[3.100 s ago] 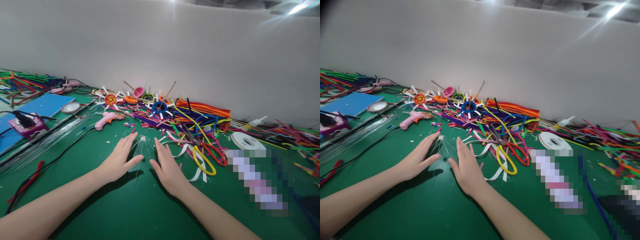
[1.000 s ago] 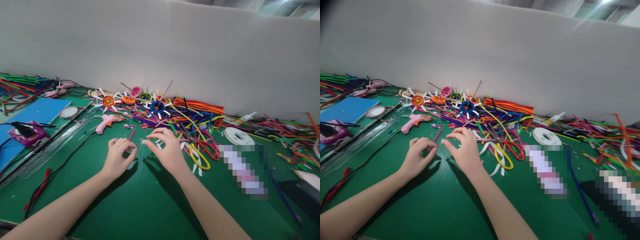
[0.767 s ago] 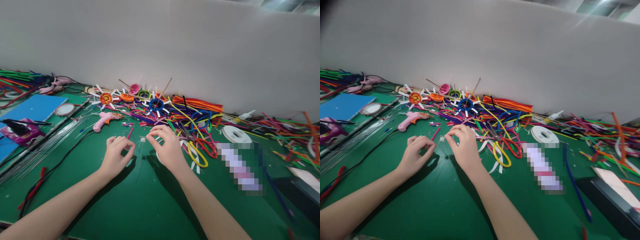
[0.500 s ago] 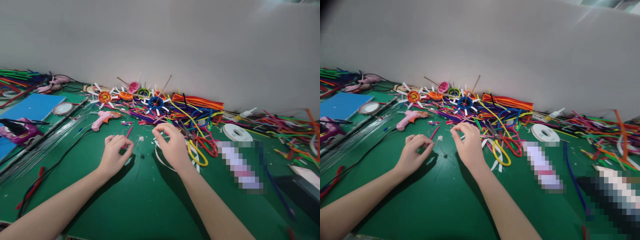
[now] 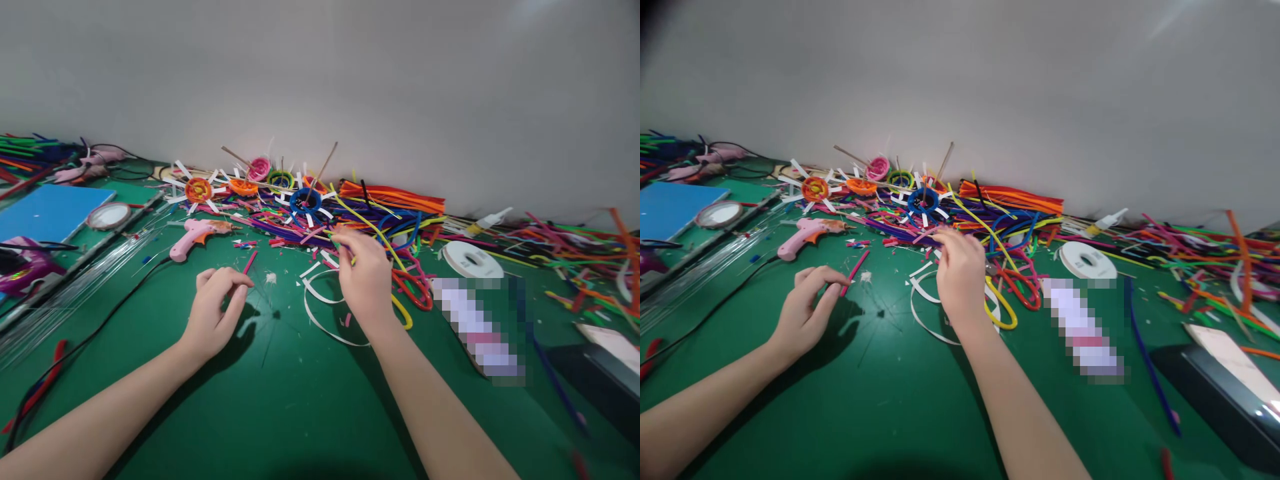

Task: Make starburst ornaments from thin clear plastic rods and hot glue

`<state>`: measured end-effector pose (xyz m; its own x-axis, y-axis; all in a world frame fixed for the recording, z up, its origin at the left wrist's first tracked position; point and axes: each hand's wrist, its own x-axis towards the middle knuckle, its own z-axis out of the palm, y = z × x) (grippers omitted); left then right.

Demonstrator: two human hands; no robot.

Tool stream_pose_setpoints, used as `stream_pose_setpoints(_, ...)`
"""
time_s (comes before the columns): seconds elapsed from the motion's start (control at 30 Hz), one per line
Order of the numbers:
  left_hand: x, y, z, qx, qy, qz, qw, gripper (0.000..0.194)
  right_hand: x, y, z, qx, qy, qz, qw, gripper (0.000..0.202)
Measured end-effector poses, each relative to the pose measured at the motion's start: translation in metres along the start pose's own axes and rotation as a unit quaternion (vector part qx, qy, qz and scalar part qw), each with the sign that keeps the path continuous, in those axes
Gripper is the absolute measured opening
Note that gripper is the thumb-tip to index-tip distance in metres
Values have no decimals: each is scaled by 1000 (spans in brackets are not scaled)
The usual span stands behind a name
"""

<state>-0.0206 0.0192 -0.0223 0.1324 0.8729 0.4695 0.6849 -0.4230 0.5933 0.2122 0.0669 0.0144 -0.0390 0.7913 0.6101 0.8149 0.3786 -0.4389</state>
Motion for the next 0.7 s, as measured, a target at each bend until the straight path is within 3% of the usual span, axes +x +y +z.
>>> stream_pose_setpoints(0.1, 0, -1, 1, 3, 6, 10, 1000, 20, -3, 7, 6, -41, 2, -11, 999, 33)
stream_pose_setpoints(0.17, 0, -1, 2, 3, 6, 16, 1000, 19, -11, 6, 11, -20, 8, -18, 1000, 28)
stream_pose_setpoints(0.3, 1, -2, 2, 3, 8, 24, 1000, 18, -39, -8, 18, 51, 82, -77, 992, 20)
stream_pose_setpoints(0.47, 2, -3, 0, 3, 3, 29, 1000, 16, -62, -26, 19, 74, 39, -133, 988, 15)
stream_pose_setpoints(0.7, 3, -2, 0, 14, -20, 48, 999, 13, -63, -33, 27, 45, -8, -162, 986, 7)
